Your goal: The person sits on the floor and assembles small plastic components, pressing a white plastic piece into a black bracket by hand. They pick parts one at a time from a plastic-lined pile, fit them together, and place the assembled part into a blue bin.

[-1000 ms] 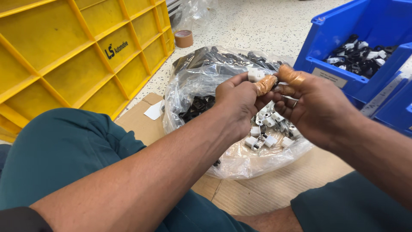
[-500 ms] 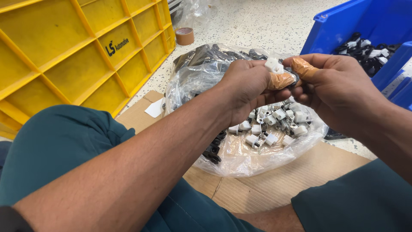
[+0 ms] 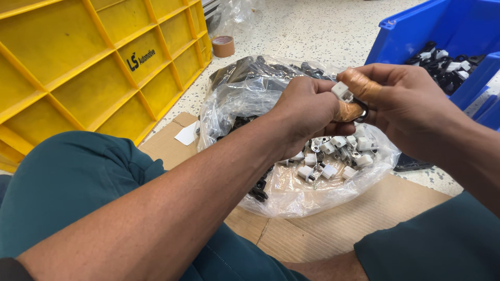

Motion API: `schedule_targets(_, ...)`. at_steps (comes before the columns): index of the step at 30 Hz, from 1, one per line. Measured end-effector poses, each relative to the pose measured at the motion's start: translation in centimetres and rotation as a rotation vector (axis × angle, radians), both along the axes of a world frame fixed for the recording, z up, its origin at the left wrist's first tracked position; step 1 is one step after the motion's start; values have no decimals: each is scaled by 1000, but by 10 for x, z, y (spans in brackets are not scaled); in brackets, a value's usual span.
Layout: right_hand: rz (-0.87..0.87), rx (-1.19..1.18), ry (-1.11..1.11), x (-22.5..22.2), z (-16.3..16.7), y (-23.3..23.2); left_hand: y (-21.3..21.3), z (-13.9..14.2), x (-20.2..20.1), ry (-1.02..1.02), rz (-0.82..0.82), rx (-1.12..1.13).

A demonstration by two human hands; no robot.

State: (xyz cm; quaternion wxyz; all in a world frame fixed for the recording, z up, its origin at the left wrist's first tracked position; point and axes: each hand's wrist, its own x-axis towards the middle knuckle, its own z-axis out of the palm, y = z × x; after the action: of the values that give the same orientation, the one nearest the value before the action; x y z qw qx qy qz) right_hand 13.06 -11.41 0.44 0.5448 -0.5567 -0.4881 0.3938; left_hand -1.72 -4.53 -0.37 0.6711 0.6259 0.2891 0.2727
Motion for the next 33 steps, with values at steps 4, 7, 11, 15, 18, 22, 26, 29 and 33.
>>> schedule_targets(4, -34, 43, -92, 1, -2, 4, 0, 2, -3, -13, -22, 8)
schedule_targets(7, -31, 27, 39, 2, -1, 5, -2, 4, -2, -24, 27, 4)
schedule_targets(11, 29, 58, -36, 0, -1, 9, -4, 3, 1, 15, 72, 13)
schedule_targets(15, -40, -7, 54, 4, -7, 11, -3, -3, 2, -99, 128, -76)
schedule_targets(18, 24, -77, 161, 11, -14, 7, -1, -6, 1, -163, 147, -135)
schedule_targets(22, 20, -33, 103, 10, -21, 4, -7, -5, -2, -189, 177, -132)
schedule_targets(26, -123, -72, 146, -2, -19, 7, -19, 4, 3, -82, 412, -151)
schedule_targets(29, -184, -106, 179, -4, -17, 5, -22, 5, 3, -109, 435, -171)
schedule_targets(33, -74, -146, 195, 7, -22, 3, -19, 0, 3, -116, 338, -152)
